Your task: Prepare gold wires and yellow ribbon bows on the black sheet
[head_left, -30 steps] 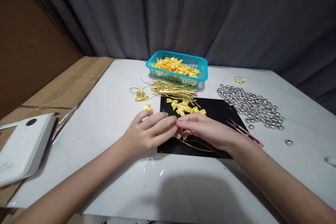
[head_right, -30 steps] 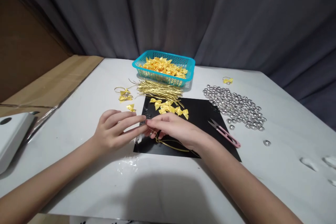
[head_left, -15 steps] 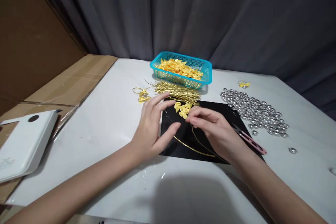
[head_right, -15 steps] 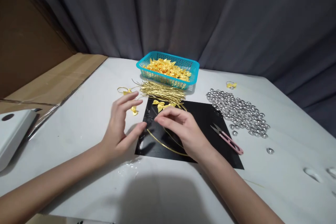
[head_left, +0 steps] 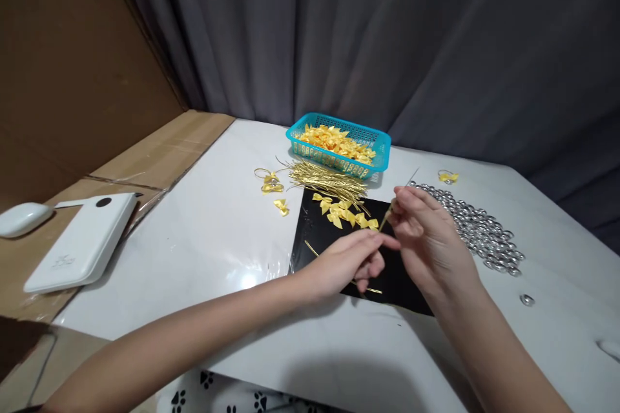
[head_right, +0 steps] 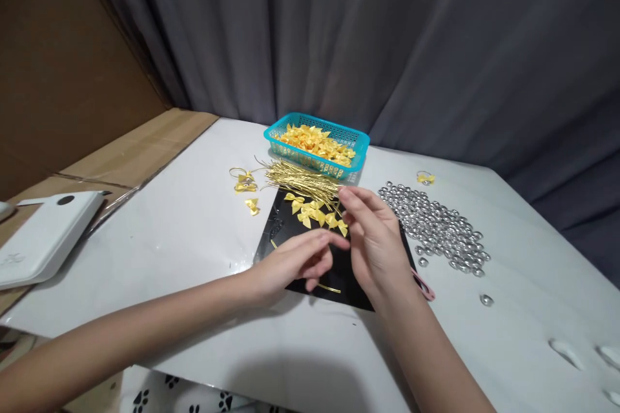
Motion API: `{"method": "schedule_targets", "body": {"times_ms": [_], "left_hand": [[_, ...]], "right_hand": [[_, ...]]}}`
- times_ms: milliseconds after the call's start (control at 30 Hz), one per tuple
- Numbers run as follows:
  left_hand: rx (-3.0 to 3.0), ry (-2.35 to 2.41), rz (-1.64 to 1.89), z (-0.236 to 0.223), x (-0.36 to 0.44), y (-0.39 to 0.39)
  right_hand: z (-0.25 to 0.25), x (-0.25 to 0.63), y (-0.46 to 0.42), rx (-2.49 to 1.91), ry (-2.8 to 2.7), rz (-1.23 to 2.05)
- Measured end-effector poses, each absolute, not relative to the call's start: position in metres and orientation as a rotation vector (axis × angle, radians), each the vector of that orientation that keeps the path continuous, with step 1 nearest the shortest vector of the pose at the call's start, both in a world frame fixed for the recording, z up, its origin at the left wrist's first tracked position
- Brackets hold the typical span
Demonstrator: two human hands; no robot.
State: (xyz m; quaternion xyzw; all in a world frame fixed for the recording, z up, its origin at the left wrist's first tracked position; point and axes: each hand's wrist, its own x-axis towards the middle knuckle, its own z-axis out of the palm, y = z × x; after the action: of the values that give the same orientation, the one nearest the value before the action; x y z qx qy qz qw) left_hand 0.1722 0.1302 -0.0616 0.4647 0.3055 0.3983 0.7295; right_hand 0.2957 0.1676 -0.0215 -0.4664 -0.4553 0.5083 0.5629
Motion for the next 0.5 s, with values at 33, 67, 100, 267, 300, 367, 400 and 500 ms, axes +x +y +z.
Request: {"method": "schedule_targets", "body": {"times_ms": [33,67,100,267,300,367,400,500], "left_hand": [[1.045,0.692,0.87,-0.063,0.171,0.128],[1.067,0.716,0.865,-0.064,0.17,0.126],[1.09,0.744,0.859,-0.065,0.168,0.123],[1.248,0.862,0.769,-0.074,0.151,0.107],[1.28,0.876,0.72,-0.074,0.145,0.103],[1.345,0.893,0.591,-0.073,0.129,0.093],[1.382,0.899,0.531,-0.071,0.12,0.088],[1.687,0.92,0.264,-0.06,0.091,0.074]], "right_hand": [[-0.022,0.298,0.17,-1.088,-1.089,1.19],[-0.023,0.302,0.173,-1.076,-1.107,1.196],[-0.024,0.306,0.176,-1.061,-1.122,1.214],[-0.028,0.331,0.191,-0.976,-1.101,1.285],[-0.028,0.337,0.194,-0.967,-1.085,1.279],[-0.024,0.349,0.196,-0.958,-1.05,1.26],[-0.022,0.355,0.196,-0.959,-1.039,1.26],[-0.016,0.373,0.195,-0.984,-1.048,1.269]]}}
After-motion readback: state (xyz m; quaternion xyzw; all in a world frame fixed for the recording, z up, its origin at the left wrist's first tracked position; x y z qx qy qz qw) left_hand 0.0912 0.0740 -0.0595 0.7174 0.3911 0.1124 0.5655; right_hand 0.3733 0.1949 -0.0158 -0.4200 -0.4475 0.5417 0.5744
